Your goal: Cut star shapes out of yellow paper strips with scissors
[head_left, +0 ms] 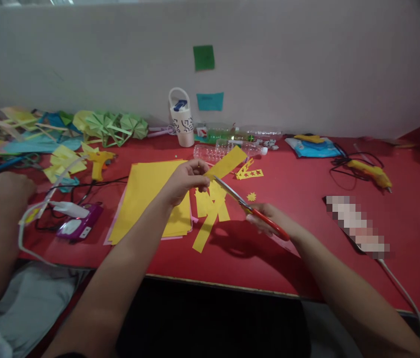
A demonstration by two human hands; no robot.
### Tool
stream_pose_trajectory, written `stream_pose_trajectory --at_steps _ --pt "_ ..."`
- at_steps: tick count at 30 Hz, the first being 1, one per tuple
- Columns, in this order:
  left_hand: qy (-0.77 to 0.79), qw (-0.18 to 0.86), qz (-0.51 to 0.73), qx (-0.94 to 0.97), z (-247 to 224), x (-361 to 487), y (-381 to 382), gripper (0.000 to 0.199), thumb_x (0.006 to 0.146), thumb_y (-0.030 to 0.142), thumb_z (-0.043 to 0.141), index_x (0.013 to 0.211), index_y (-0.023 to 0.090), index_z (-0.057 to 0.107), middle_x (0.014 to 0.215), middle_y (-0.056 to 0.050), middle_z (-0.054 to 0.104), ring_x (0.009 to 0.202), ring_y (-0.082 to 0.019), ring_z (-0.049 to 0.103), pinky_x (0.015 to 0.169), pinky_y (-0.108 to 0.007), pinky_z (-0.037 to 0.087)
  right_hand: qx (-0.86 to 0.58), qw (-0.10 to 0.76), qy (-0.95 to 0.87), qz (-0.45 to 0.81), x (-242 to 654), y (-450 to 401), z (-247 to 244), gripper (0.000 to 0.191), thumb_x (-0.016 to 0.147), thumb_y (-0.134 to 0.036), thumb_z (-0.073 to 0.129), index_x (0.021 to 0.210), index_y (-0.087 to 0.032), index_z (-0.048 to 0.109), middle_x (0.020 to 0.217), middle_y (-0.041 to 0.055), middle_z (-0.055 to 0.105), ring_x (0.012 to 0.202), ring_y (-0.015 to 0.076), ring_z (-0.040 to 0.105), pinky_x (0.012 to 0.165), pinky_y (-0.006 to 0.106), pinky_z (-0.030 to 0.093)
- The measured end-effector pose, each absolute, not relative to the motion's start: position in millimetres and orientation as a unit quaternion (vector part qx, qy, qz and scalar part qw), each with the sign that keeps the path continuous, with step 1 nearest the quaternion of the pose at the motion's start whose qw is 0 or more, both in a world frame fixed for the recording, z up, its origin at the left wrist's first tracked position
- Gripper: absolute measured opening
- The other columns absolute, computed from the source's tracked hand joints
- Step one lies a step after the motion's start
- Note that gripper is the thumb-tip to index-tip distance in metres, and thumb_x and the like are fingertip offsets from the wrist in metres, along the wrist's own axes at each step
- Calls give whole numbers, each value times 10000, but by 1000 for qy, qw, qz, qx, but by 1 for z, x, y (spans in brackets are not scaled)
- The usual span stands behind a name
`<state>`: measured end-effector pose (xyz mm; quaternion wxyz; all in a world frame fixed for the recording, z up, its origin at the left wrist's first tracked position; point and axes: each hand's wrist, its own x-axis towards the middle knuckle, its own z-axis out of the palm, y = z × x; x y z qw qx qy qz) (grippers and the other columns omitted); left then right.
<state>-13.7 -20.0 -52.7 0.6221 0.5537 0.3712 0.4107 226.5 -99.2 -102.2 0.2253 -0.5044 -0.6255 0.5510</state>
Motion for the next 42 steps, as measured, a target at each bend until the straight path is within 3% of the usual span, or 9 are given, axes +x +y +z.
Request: stream_pose_trajectory --at_steps 5,14,23,31,42 --pt "383 629 452 503 -54 -5 -23 220 529 167 759 679 158 598 560 42 600 485 -61 540 512 -213 450 -496 267 -610 558 226 -101 -106 529 731 -680 665 627 -221 424 407 -99 393 332 61 372 419 241 405" --pt "357 626 526 452 -60 18 -26 127 674 141 647 739 186 548 545 68 555 490 -55 519 519 -197 434 -492 274 -606 562 222 -104 -113 580 751 -758 591 621 -229 393 419 -83 420 345 69 372 405 237 361" --pt "366 584 558 462 -68 20 -27 82 709 176 636 710 185 554 566 51 567 517 -65 544 539 -208 453 -497 264 -595 574 225 -104 -119 566 768 -763 567 660 -225 425 451 -72 426 354 78 386 388 236 327" --pt "357 590 556 464 -73 16 -30 149 657 141 663 746 187 552 584 53 582 514 -63 557 540 -210 462 -500 255 -596 575 225 -106 -116 574 766 -775 564 682 -221 442 482 -67 437 373 78 392 418 246 365" --pt "360 533 564 518 -77 11 -30 221 659 117 678 799 208 534 639 56 532 539 -80 569 544 -225 473 -511 219 -587 588 226 -105 -118 568 727 -765 605 700 -217 456 483 -77 422 355 66 358 370 218 312"
